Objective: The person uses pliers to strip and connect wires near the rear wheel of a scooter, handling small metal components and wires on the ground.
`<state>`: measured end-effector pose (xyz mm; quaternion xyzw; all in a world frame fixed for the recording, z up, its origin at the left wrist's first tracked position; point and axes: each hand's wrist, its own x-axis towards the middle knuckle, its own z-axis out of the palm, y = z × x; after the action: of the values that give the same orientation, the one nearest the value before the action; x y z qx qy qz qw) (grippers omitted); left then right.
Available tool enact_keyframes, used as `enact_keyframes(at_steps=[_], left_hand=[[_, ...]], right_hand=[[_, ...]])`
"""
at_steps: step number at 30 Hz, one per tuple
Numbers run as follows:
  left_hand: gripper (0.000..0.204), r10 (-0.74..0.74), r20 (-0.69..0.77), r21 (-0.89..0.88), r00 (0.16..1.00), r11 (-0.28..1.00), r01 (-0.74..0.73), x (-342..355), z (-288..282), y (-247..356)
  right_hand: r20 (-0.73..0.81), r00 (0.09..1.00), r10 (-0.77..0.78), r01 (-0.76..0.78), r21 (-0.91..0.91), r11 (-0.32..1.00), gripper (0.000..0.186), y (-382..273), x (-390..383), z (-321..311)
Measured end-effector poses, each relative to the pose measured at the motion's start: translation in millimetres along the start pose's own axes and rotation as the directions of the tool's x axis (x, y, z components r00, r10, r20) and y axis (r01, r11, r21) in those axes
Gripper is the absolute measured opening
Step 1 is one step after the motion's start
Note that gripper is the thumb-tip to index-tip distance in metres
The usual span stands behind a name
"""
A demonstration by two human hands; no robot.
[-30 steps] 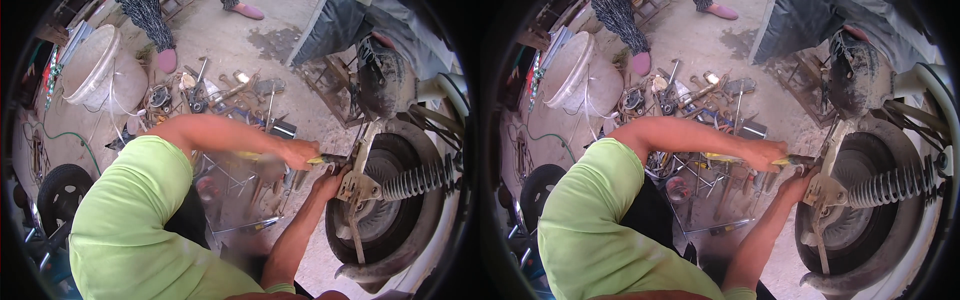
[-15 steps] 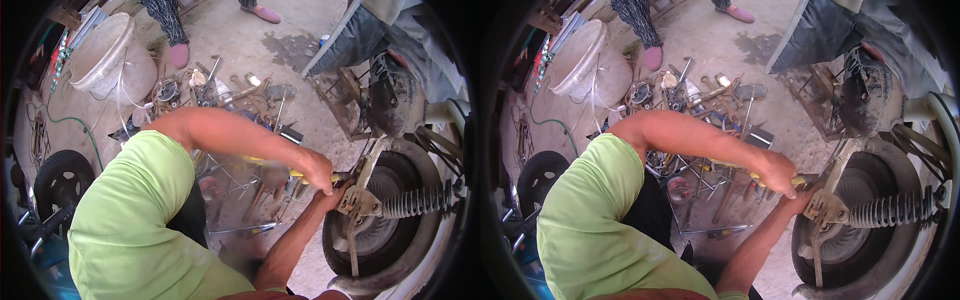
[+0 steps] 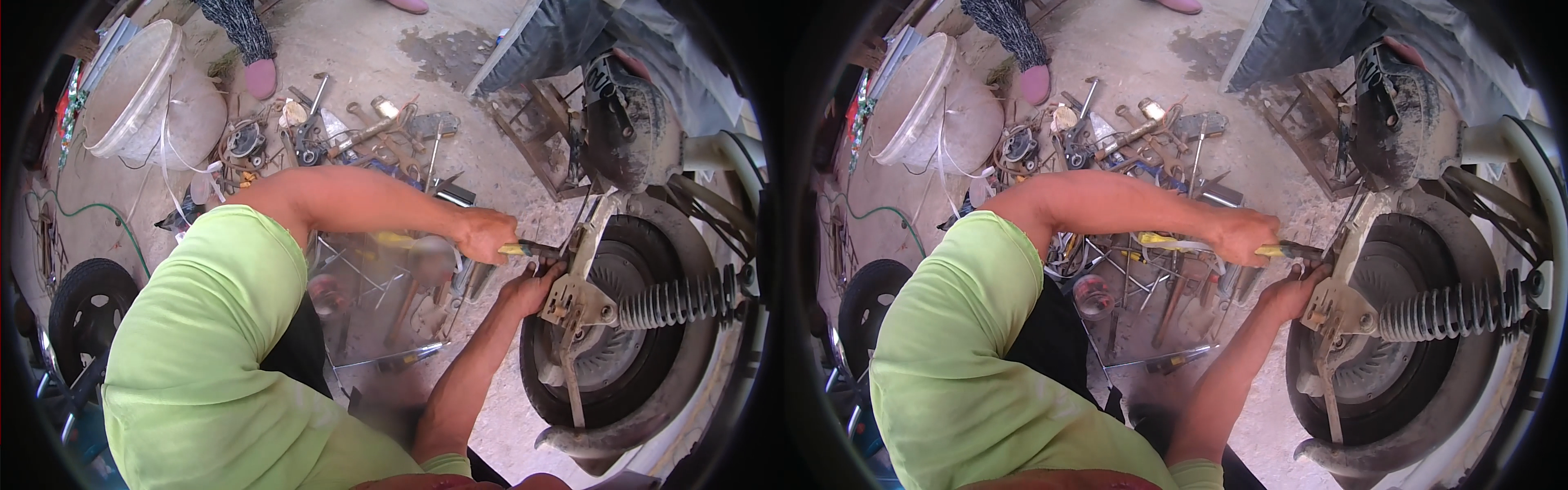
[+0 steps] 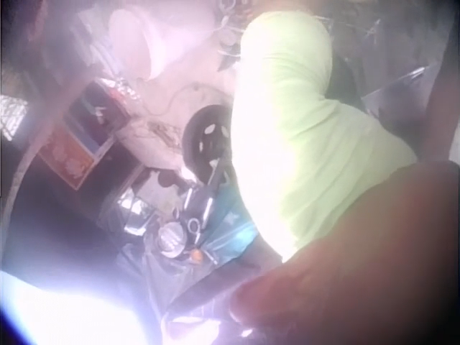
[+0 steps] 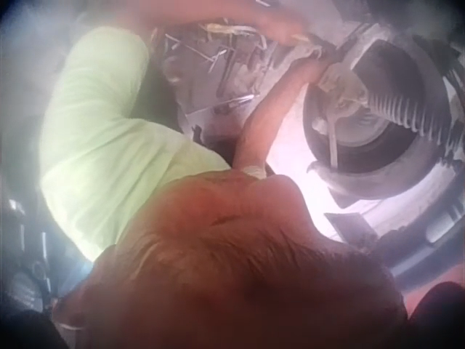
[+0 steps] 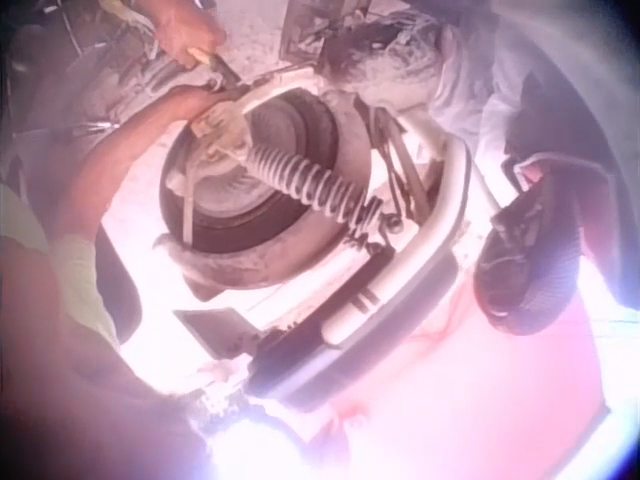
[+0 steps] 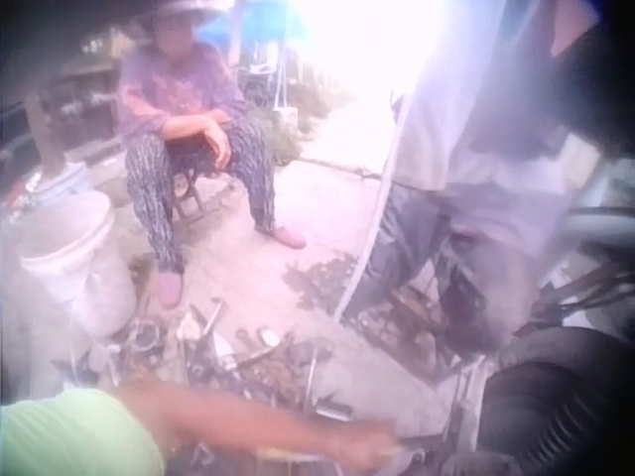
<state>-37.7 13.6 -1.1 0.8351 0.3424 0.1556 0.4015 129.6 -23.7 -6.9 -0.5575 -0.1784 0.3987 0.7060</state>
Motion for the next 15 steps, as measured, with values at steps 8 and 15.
enact_keyframes(at_steps=[8,15], left_hand=[[0.051,-0.36,0.327,-0.125,0.874,0.9,0.418,-16,-59,96],[0.025,0.139,-0.092,0.05,0.986,0.99,-0.135,13,8,-24]], right_hand=[[0.039,0.994,0.101,-0.108,0.226,0.968,0.042,22,24,-25],[-0.044,0.999,-0.017,0.017,0.006,1.0,0.023,-5,-10,8]])
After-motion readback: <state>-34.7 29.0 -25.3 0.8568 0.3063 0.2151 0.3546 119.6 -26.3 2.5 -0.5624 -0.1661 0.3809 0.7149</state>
